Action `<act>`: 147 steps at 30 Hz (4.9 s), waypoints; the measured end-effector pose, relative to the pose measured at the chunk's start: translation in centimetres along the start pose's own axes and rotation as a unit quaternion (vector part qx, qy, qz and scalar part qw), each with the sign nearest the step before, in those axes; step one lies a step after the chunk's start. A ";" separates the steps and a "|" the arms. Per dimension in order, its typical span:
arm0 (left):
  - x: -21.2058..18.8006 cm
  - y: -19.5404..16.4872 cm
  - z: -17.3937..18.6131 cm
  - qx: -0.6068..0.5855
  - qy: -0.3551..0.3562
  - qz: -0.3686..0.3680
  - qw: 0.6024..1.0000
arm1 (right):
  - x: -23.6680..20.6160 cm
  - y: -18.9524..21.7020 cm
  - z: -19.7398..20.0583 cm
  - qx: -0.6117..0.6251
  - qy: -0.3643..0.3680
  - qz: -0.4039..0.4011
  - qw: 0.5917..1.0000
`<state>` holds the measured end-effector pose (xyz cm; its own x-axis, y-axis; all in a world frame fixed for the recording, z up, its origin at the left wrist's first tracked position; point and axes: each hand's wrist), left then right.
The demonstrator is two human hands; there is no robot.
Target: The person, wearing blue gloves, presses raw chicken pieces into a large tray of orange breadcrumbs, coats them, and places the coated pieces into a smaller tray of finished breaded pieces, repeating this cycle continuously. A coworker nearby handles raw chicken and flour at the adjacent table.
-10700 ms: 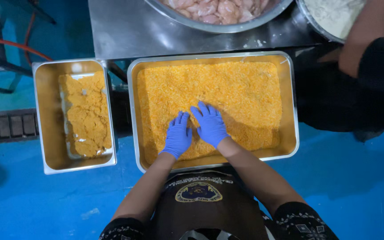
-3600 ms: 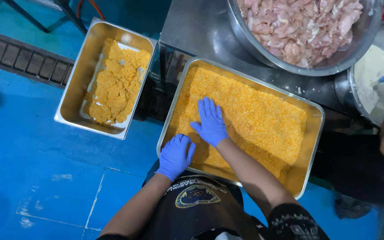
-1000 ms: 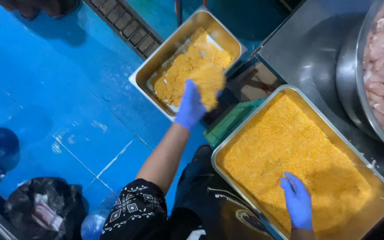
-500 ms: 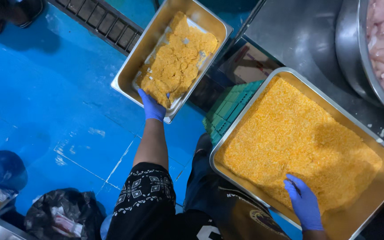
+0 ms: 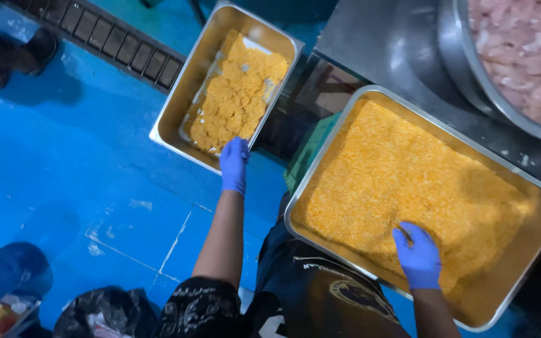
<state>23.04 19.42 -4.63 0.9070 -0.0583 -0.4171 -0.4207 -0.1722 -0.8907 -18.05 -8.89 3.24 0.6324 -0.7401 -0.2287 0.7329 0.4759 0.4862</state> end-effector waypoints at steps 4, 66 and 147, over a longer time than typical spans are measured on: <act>-8.5 -3.3 -6.3 0.124 0.213 -0.156 0.956 | -0.2 -2.0 -1.3 -0.087 0.060 -0.155 0.982; -23.9 0.8 -11.3 0.489 0.428 -0.368 0.665 | 5.3 -1.2 9.4 0.430 -0.091 -0.040 0.897; -22.9 0.9 -11.5 0.410 0.369 -0.270 0.789 | 4.5 4.1 -6.8 0.422 -0.049 -0.118 0.898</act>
<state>2.13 9.29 6.16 0.5961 -0.8028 0.0125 0.4338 0.3089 -0.8464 -10.46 -7.05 -1.47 0.4297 -0.8308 -0.3538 0.3665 -0.1976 0.9092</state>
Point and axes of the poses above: each hand's wrist, its own x-axis towards the middle knuckle, its own z-axis out of the back of the hand, y = z × x, and after that the axes turned 6 degrees about -z, right-handed
